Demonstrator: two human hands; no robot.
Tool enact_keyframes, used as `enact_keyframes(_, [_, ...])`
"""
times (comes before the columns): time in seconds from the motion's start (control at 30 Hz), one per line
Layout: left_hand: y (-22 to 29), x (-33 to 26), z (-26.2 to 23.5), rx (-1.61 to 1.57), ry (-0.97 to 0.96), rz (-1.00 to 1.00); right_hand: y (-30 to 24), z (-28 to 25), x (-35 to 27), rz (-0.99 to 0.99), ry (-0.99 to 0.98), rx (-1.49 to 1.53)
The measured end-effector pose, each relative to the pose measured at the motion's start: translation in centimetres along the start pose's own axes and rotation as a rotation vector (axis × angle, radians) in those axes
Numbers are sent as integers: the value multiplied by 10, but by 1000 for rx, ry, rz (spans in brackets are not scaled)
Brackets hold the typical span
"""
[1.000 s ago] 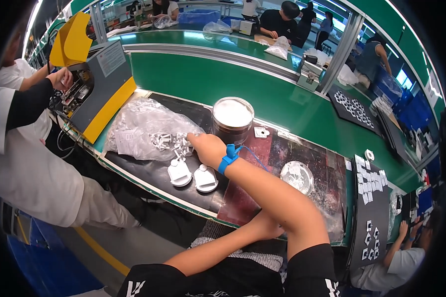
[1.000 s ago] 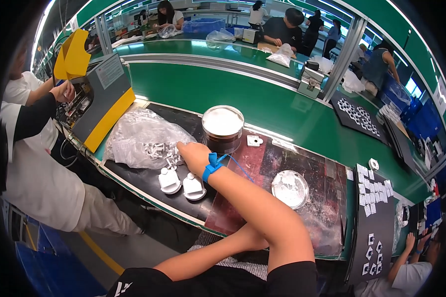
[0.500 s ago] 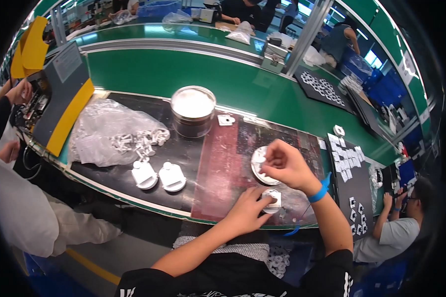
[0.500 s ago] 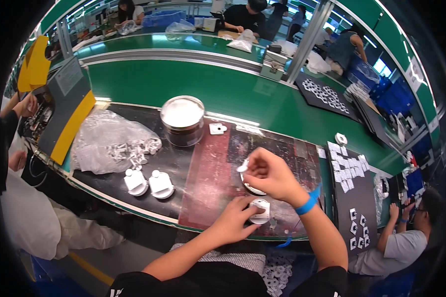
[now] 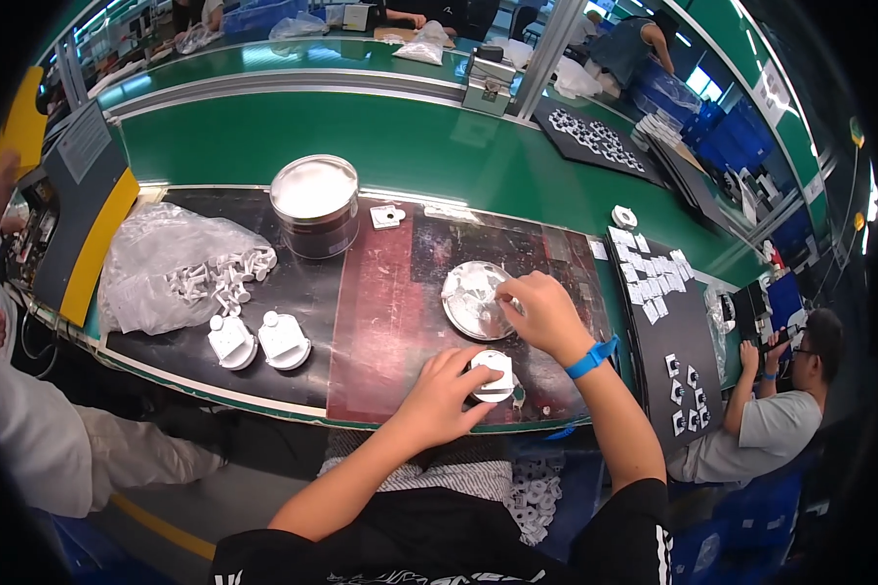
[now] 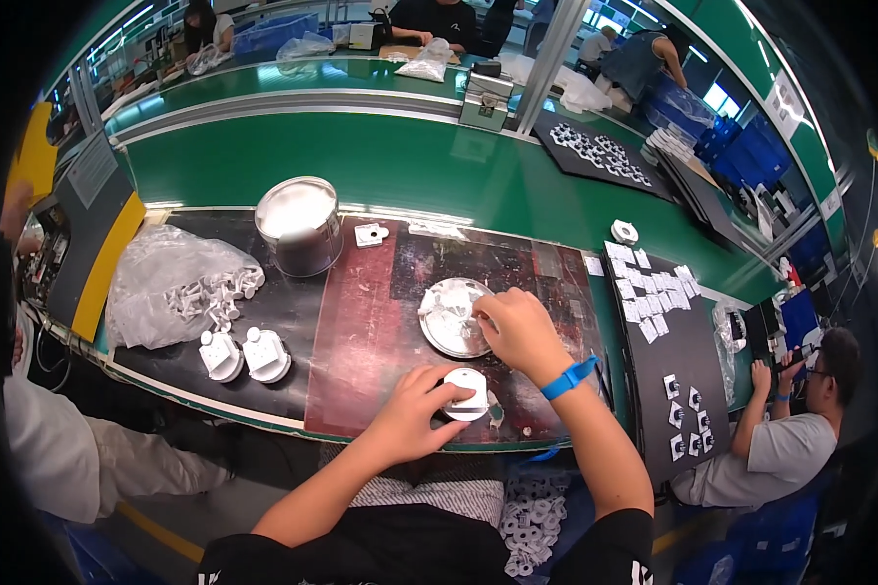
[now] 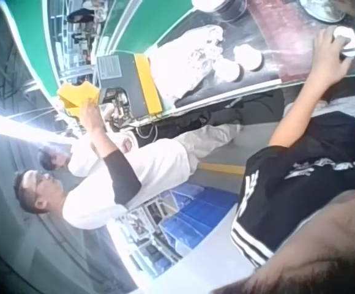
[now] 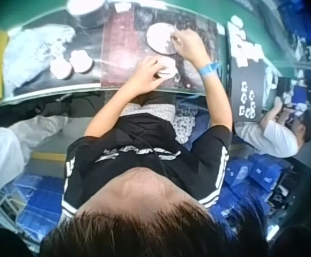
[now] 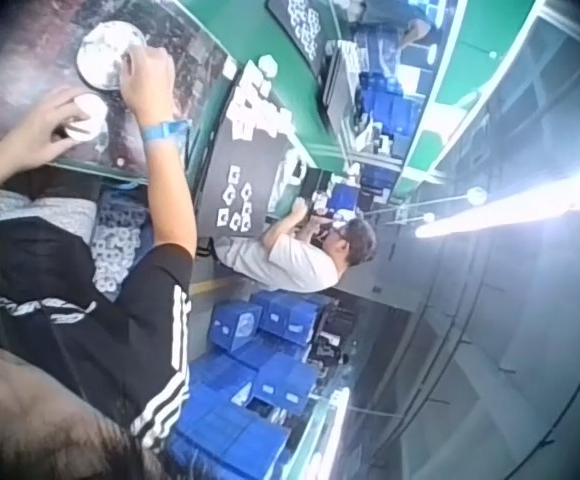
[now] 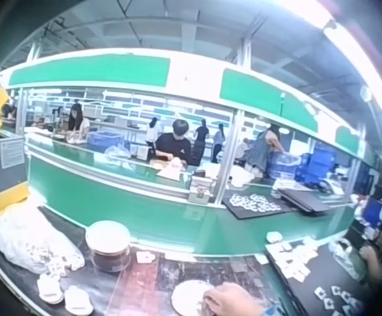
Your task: Assembling electronic light components by applying thermal paste and attaching small LED boards to circular plastic housings.
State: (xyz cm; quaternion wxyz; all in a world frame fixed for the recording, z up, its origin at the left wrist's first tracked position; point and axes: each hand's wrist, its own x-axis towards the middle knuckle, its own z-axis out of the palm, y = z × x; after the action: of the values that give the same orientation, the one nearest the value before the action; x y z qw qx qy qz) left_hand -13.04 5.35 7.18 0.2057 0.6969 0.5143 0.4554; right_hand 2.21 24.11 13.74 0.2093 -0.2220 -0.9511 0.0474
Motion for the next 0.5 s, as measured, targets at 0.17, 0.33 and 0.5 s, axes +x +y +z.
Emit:
enact_keyframes(0.17, [-1,0,3,17,-4,10,7,-2,21,25,13,10])
enact_keyframes(0.33, [-1,-1,2,19,-11,7,17,-25,26,96,-11,85])
enact_keyframes(0.5, [0,2,1,36,-23,5,37,-40,3,164,-159,152])
